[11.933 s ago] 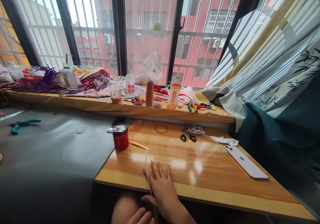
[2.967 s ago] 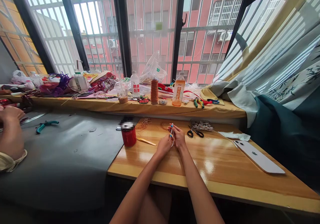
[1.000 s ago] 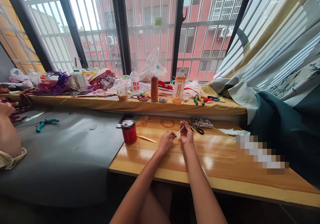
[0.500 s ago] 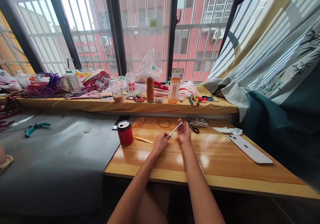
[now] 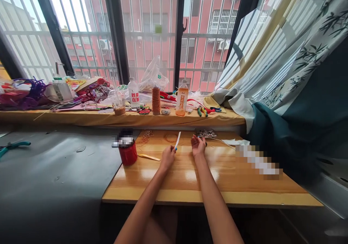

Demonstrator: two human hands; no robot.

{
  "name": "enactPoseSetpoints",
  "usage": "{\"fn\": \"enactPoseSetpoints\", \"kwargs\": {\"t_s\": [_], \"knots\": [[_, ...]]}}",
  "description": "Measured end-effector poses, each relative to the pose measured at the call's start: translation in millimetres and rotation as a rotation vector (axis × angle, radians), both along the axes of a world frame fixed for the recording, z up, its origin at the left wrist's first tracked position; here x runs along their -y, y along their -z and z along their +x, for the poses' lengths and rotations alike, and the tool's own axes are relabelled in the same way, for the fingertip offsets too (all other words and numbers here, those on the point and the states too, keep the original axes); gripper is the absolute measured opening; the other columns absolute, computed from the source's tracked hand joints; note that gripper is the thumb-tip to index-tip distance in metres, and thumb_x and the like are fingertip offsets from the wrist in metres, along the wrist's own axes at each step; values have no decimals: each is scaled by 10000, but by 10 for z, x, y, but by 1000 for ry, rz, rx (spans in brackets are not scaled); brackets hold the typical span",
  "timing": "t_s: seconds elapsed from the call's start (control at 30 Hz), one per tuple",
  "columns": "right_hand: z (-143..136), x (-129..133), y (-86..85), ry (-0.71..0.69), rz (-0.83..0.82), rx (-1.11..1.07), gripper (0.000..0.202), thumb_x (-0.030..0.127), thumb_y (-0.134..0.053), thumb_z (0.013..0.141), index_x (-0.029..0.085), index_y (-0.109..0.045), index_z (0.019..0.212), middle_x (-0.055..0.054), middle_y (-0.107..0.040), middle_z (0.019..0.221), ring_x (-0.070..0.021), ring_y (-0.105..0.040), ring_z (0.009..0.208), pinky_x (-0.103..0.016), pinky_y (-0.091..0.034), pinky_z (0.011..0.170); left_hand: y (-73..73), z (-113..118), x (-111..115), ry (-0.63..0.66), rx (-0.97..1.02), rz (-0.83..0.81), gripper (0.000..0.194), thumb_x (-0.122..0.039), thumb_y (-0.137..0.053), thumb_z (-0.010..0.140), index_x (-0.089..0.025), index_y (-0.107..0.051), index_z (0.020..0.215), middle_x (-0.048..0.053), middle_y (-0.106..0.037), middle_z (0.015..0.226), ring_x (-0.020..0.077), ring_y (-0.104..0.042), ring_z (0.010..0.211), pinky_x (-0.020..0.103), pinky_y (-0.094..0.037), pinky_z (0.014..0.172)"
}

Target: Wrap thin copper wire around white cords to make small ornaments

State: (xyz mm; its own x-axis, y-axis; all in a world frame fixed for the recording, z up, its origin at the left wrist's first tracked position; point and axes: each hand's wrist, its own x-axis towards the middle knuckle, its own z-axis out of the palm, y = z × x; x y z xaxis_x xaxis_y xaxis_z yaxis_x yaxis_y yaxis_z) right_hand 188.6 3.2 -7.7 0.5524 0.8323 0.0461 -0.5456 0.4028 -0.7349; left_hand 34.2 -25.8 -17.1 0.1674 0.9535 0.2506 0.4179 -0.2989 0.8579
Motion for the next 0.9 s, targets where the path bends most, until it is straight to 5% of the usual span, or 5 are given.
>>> {"fn": "enactPoseSetpoints", "kwargs": {"t_s": [0.1, 0.27, 0.53, 0.9], "knots": [[-342, 2, 22, -155, -50, 153, 305, 319, -657, 570, 189, -590, 837, 50, -588, 553, -30, -415, 345, -151, -303, 329, 4, -9, -15, -8, 38, -25, 170, -218, -390, 796, -140, -538, 826, 22, -582, 695, 100, -509, 567, 210, -368, 554], [-658, -14, 56, -283, -78, 330, 288, 288, -726, 424, 150, -591, 638, 72, -486, 450, -27, -358, 343, -163, -219, 316, 18, -21, -27, -19, 38, 19, 155, -225, -436, 772, -142, -565, 797, 22, -573, 647, 119, -528, 613, 215, -375, 565], [-576, 46, 36, -473, -119, 420, 281, 324, -702, 464, 119, -624, 640, 37, -516, 467, -17, -336, 362, -166, -182, 346, 2, -110, -114, -24, 81, 32, 162, -285, -518, 722, -139, -576, 758, 4, -554, 631, 97, -516, 556, 208, -388, 544], [-529, 32, 18, -512, -68, 440, 312, 355, -673, 522, 147, -678, 755, -22, -645, 679, 4, -290, 363, -173, -178, 349, 39, -128, -182, 171, 167, -159, 172, -266, -446, 747, -130, -540, 701, -67, -424, 415, 38, -370, 318, 149, -271, 333]]}}
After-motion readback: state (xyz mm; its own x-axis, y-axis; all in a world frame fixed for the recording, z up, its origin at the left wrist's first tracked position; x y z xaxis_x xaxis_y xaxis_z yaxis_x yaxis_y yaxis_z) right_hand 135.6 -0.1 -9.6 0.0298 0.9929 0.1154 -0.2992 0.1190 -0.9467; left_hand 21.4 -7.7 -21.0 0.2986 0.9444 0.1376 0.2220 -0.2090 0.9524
